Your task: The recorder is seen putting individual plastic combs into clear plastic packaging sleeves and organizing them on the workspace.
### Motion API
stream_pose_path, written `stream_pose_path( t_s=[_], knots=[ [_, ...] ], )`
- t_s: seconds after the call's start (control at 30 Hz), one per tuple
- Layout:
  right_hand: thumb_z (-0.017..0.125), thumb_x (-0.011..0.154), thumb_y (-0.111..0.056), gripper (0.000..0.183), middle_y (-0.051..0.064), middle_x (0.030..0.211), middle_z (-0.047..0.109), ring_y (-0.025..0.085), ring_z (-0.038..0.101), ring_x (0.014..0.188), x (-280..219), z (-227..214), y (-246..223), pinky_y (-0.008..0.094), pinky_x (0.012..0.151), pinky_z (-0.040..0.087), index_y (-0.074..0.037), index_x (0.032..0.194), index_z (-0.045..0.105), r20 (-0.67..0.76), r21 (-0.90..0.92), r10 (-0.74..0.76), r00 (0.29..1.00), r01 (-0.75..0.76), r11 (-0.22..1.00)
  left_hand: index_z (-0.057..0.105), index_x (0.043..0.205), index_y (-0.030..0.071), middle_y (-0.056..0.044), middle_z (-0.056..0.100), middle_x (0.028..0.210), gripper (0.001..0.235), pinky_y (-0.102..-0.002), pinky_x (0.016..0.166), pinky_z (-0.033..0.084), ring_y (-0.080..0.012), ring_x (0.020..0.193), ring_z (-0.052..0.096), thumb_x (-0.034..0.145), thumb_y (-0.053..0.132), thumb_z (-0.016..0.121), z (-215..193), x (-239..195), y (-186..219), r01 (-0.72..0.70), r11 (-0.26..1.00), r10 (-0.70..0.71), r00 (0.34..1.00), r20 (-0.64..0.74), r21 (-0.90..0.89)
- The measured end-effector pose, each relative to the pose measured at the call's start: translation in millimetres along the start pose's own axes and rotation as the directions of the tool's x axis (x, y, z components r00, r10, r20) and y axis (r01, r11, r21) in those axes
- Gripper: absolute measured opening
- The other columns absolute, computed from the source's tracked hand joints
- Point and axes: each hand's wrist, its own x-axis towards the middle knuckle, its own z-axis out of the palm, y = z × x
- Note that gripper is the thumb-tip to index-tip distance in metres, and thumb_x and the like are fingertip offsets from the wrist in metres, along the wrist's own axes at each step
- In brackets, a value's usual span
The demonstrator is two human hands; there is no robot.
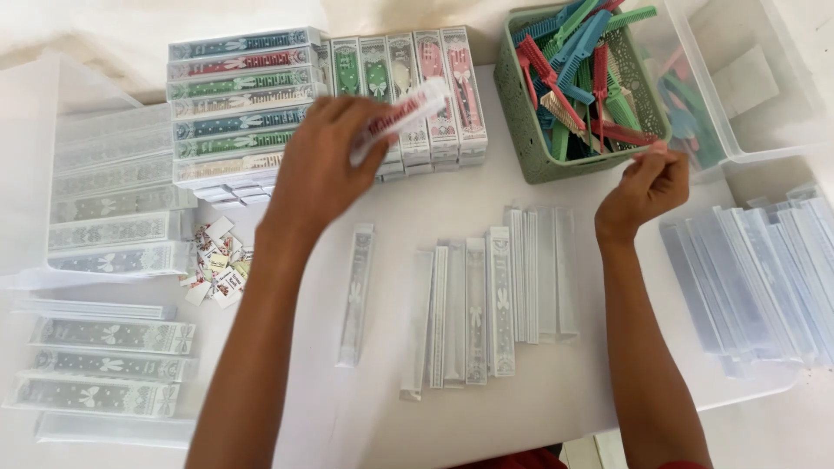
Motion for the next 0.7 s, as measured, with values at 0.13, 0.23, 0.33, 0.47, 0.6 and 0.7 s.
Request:
stream_pose_path(
  t_s=[0.13, 0.23, 0.33, 0.47, 0.6, 0.7],
  knots=[
    [0.059, 0.114, -0.018, 0.035, -0.001, 0.075, 0.053, 0.006, 0.037, 0.059, -11.1, -21.3, 38.8, 0.025, 0.052, 0.026, -0.004, 0.083, 0.052, -0.105, -0.041, 0.163, 0.981, -0.168, 0.985, 0.073, 0.118, 0.005, -0.011, 0.075, 0.109, 0.021, -0.045, 0.090, 0.051, -0.0314, 0.101, 0.062, 0.098, 0.010, 0.078, -5.5, 43.7, -12.6, -0.151, 0.983, 0.157, 0.986, -0.050, 0.101],
    [0.055, 0.113, -0.019, 0.035, -0.002, 0.064, 0.047, 0.006, 0.037, 0.053, -3.4, -29.6, 61.0, 0.025, 0.050, 0.028, -0.006, 0.080, 0.054, -0.080, 0.038, 0.299, 0.951, -0.297, 0.954, 0.071, 0.120, 0.003, -0.011, 0.073, 0.112, 0.024, -0.046, 0.093, 0.049, -0.0341, 0.107, 0.061, 0.097, 0.008, 0.078, 12.7, 74.2, -32.8, -0.254, 0.958, 0.263, 0.963, -0.055, 0.135],
    [0.049, 0.113, -0.018, 0.038, -0.001, 0.067, 0.053, 0.006, 0.042, 0.056, -6.2, -28.5, 54.5, 0.025, 0.052, 0.033, -0.004, 0.079, 0.058, -0.035, -0.067, 0.281, 0.959, -0.283, 0.957, 0.073, 0.115, 0.007, -0.010, 0.073, 0.114, 0.022, -0.047, 0.094, 0.048, -0.0345, 0.109, 0.060, 0.093, 0.005, 0.077, 39.4, 100.8, -53.1, -0.283, 0.936, 0.305, 0.949, -0.081, 0.211],
    [0.045, 0.113, -0.018, 0.041, -0.001, 0.063, 0.051, 0.006, 0.040, 0.053, -6.2, -26.4, 50.0, 0.024, 0.051, 0.031, -0.004, 0.077, 0.059, -0.067, -0.054, 0.323, 0.944, -0.327, 0.943, 0.073, 0.113, 0.009, -0.009, 0.073, 0.112, 0.022, -0.048, 0.095, 0.046, -0.0337, 0.109, 0.061, 0.092, 0.006, 0.078, 73.1, 119.8, -69.2, -0.261, 0.933, 0.287, 0.955, -0.074, 0.248],
    [0.049, 0.111, -0.015, 0.038, 0.000, 0.066, 0.052, 0.006, 0.038, 0.055, -4.0, -26.3, 50.8, 0.025, 0.051, 0.029, -0.003, 0.076, 0.058, -0.061, -0.039, 0.346, 0.936, -0.349, 0.936, 0.076, 0.107, 0.010, -0.007, 0.072, 0.113, 0.019, -0.048, 0.095, 0.046, -0.0316, 0.112, 0.062, 0.090, 0.002, 0.074, 104.5, 131.9, -90.3, -0.248, 0.919, 0.288, 0.953, -0.092, 0.305],
    [0.050, 0.111, -0.013, 0.037, -0.001, 0.067, 0.052, 0.006, 0.038, 0.055, -3.8, -25.1, 45.9, 0.025, 0.051, 0.028, -0.003, 0.075, 0.056, -0.058, -0.044, 0.346, 0.936, -0.349, 0.936, 0.079, 0.098, 0.013, -0.008, 0.072, 0.114, 0.019, -0.047, 0.093, 0.049, -0.0288, 0.112, 0.063, 0.088, -0.001, 0.072, 121.4, 132.8, -99.3, -0.209, 0.871, 0.297, 0.945, -0.138, 0.445]
  ],
)
